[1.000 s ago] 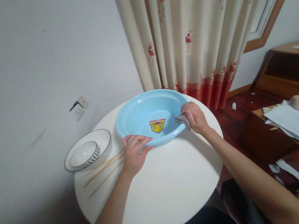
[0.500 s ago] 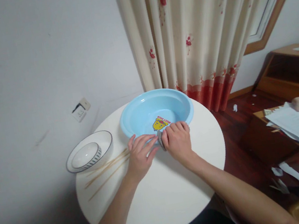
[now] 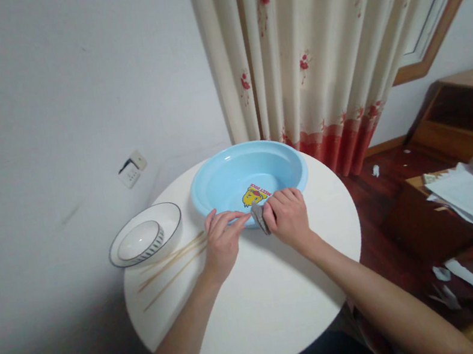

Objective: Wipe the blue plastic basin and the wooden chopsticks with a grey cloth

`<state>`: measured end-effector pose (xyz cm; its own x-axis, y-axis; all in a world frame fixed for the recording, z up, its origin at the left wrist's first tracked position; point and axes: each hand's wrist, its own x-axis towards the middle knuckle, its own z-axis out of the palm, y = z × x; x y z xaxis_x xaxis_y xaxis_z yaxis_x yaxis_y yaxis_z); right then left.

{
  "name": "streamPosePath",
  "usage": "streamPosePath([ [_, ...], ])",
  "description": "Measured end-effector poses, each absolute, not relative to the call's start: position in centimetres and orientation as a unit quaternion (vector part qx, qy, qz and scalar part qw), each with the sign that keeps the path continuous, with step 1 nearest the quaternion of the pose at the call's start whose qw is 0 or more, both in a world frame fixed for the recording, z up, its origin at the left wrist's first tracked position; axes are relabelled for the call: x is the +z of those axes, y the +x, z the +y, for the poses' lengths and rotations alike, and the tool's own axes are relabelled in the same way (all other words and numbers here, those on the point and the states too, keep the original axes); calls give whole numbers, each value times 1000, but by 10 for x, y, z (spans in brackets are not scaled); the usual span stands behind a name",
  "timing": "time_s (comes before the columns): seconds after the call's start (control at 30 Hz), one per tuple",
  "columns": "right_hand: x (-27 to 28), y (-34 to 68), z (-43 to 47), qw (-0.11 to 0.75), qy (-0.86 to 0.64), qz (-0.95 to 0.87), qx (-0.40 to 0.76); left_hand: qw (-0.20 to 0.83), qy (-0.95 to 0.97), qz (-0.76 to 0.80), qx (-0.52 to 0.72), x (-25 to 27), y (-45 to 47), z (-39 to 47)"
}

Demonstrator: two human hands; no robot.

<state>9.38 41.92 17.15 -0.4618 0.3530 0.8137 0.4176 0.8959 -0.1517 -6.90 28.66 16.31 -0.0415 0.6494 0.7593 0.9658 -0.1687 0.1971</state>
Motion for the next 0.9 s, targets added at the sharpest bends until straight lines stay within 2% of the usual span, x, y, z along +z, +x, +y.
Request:
streamPosePath([
  [0.3, 164, 100, 436, 502, -214, -838, -17, 189, -653, -615, -399, 161, -71, 289],
  [0.7, 177, 82, 399, 458, -243, -853, -51, 203, -659, -602, -401, 163, -74, 289],
  [0.9, 173, 92, 418, 464, -211, -859, -46, 198, -666, -594, -406, 166, -79, 288],
])
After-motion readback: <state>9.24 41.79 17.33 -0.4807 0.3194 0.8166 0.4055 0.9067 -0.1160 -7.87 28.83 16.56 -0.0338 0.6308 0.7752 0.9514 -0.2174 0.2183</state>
